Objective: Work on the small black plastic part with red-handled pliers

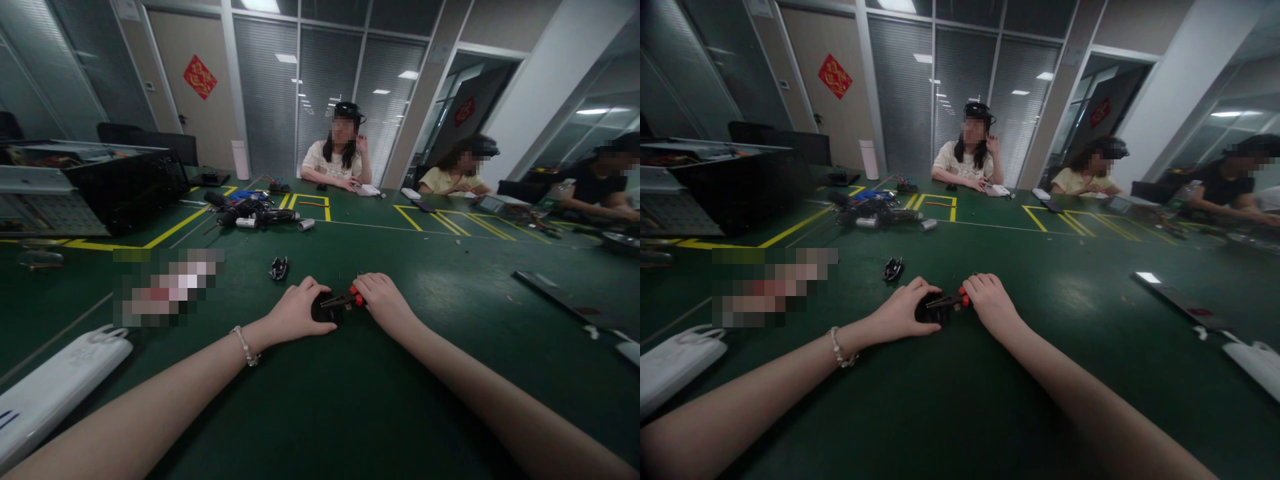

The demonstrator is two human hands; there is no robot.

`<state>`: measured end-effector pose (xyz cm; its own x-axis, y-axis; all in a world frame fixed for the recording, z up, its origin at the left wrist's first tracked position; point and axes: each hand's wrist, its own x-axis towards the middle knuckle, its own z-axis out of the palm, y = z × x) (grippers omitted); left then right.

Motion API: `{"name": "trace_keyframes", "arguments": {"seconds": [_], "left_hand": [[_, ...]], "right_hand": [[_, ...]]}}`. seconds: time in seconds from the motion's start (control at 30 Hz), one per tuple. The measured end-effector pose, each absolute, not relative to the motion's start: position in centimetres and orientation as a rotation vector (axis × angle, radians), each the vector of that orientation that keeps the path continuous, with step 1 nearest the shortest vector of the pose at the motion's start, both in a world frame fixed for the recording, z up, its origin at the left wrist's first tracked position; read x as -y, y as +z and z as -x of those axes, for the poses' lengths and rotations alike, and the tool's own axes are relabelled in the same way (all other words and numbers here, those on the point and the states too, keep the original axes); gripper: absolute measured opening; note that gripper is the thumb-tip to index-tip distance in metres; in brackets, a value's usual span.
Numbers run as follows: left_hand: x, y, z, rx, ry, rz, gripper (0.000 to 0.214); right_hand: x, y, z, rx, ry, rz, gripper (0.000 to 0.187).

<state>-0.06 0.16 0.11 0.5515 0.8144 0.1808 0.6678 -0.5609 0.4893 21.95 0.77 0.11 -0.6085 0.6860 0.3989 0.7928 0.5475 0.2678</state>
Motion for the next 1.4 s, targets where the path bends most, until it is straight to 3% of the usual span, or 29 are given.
{"name": "trace_keyframes", "arguments": {"seconds": [1.13, 1.4], "left_hand": [[-0.05, 0.32, 0.15, -1.205, 0.55, -2.404, 0.065], [-0.03, 0.28, 0.0, -1.213, 0.564, -2.447, 0.067]], "right_hand": [[-0.67, 0.01, -21.85, 2.564, -0.71, 1.265, 0.02], [-0.67, 0.03, -22.09, 2.564, -0.658, 1.268, 0.027]]}}
